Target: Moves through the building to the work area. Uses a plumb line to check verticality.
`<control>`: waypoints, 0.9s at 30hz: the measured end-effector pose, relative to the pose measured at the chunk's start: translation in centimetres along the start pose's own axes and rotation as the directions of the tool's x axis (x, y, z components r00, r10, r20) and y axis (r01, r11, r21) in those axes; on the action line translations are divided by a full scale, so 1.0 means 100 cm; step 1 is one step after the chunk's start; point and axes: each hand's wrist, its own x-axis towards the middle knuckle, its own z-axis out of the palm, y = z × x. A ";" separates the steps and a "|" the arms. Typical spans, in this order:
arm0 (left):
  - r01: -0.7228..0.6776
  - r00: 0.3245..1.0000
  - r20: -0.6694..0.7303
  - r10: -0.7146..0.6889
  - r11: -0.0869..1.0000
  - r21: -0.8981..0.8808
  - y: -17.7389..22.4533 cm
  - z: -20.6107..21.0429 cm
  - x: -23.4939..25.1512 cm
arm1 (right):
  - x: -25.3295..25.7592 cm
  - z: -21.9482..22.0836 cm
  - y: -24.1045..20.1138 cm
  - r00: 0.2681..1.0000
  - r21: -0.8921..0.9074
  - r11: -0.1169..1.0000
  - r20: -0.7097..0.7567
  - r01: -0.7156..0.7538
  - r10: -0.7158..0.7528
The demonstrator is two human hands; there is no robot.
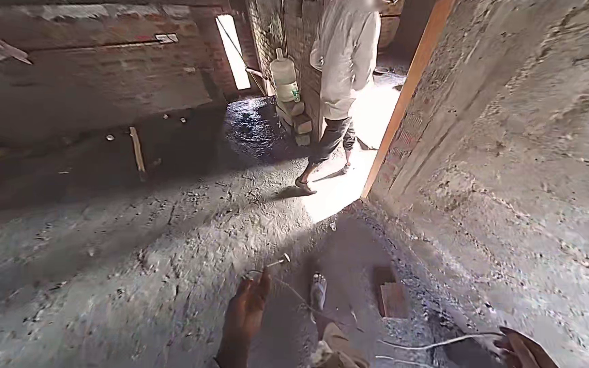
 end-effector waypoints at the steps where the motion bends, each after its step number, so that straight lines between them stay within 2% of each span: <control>1: -0.004 0.999 -0.040 0.003 1.000 -0.019 0.000 0.014 0.034 | 0.025 0.031 -0.009 1.000 -0.005 1.000 0.017 0.019 -0.019; 5: -0.062 0.978 -0.204 0.041 0.993 -0.096 0.017 0.075 0.141 | 0.115 0.173 -0.050 0.999 0.009 1.000 0.042 -0.003 0.002; 7: -0.103 0.953 -0.292 0.075 0.991 -0.082 0.026 0.102 0.170 | 0.146 0.240 -0.101 0.992 -0.003 1.000 0.126 0.025 -0.025; 9: -0.115 0.940 -0.332 0.083 0.990 -0.078 0.031 0.128 0.209 | 0.177 0.306 -0.159 0.957 -0.016 0.994 0.273 0.107 -0.098; 12: -0.027 0.926 -0.377 0.028 1.000 0.008 0.026 0.165 0.282 | 0.222 0.387 -0.213 0.856 -0.063 0.955 0.464 0.291 -0.230; 14: 0.083 0.903 -0.426 -0.050 0.995 0.060 0.015 0.187 0.339 | 0.252 0.435 -0.226 0.824 -0.057 0.948 0.514 0.312 -0.240; 17: 0.212 0.835 -0.536 -0.123 0.972 0.106 -0.009 0.225 0.433 | 0.299 0.498 -0.226 0.860 -0.032 0.977 0.481 0.212 -0.170; 18: 0.216 0.828 -0.548 -0.121 0.970 0.113 -0.017 0.239 0.462 | 0.314 0.516 -0.222 0.881 -0.017 0.987 0.454 0.158 -0.133; 21: 0.245 0.832 -0.546 -0.097 0.947 0.205 -0.017 0.317 0.546 | 0.359 0.572 -0.237 0.933 -0.026 1.000 0.360 -0.017 0.025; 22: 0.256 0.839 -0.537 -0.093 0.937 0.238 -0.020 0.345 0.569 | 0.375 0.582 -0.249 0.939 -0.039 0.999 0.341 -0.032 0.043; 25: 0.294 0.881 -0.460 -0.113 0.892 0.343 -0.038 0.433 0.652 | 0.430 0.606 -0.287 0.946 -0.014 0.999 0.320 0.047 -0.040; 27: 0.329 0.898 -0.416 -0.146 0.850 0.412 -0.054 0.501 0.702 | 0.468 0.623 -0.313 0.954 0.042 0.999 0.300 0.015 -0.027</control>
